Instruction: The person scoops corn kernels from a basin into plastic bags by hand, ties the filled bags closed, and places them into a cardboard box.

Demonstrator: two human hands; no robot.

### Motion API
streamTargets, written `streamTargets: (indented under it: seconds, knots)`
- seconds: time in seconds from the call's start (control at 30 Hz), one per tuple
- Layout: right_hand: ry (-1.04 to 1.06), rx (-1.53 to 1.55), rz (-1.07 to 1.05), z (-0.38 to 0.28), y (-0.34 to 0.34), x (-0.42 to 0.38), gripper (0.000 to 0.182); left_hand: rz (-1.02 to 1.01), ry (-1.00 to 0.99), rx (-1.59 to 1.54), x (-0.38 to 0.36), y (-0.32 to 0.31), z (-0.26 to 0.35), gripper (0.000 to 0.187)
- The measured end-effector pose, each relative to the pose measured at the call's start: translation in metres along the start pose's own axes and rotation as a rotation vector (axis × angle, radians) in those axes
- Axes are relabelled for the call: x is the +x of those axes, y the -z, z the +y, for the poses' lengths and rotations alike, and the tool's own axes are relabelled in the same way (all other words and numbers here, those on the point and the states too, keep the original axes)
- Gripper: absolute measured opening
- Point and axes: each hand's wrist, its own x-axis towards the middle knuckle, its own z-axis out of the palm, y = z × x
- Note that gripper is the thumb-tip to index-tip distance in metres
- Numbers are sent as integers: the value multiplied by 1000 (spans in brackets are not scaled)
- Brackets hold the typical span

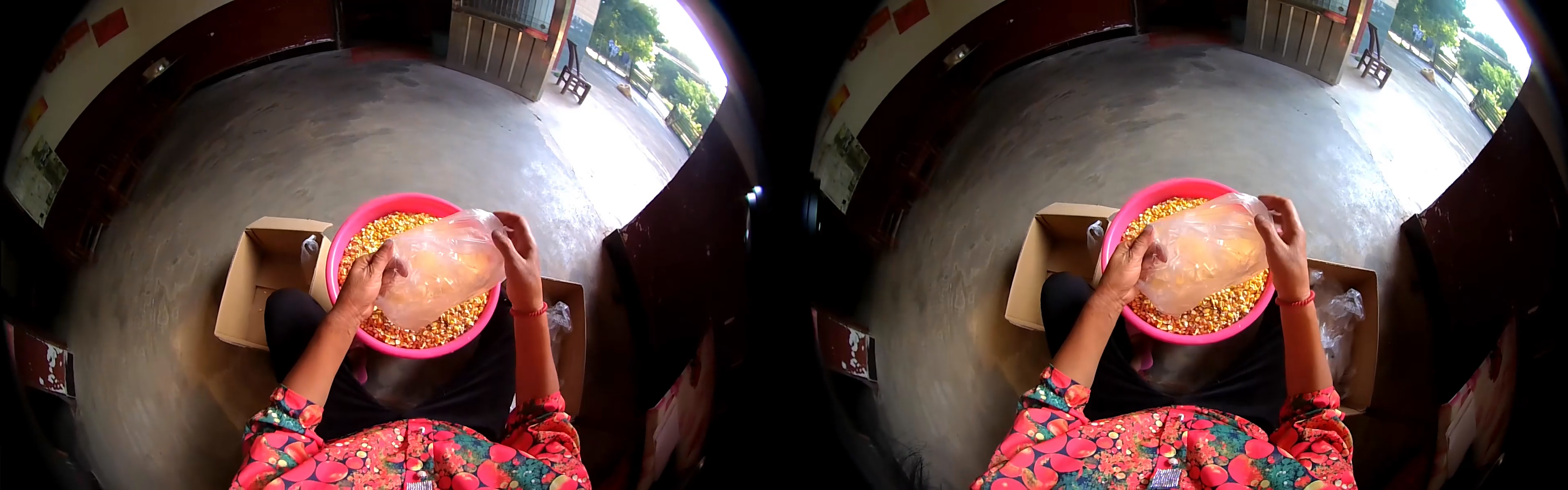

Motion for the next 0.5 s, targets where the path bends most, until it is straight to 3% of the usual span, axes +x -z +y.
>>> streamTargets:
  seconds: [0.07,0.1,0.2,0.3,0.4,0.43,0.47,0.5]
  knots:
    - [486,-569,239,-23,-10,-5,21,1,24,-35,7,-1,-1,47]
    - [600,-520,180,-39,-19,-11,22,-11,58,-64,9,-2,-2,46]
    - [400,-479,-374,-52,-37,-26,15,-32,106,-256,19,-8,-10,38]
    - [402,-843,-510,-1,-45,-24,12,-29,116,-288,20,-6,1,32]
    - [153,-1113,-812,23,-37,-31,22,47,11,-293,27,10,19,30]
    - [-23,-1178,-965,24,-37,-27,30,123,-111,-254,28,9,22,26]
    - [-25,-1177,-970,26,-37,-24,30,77,-126,-193,29,14,23,24]
    - [109,-1069,-868,28,-35,-22,34,58,-111,-182,30,15,23,24]
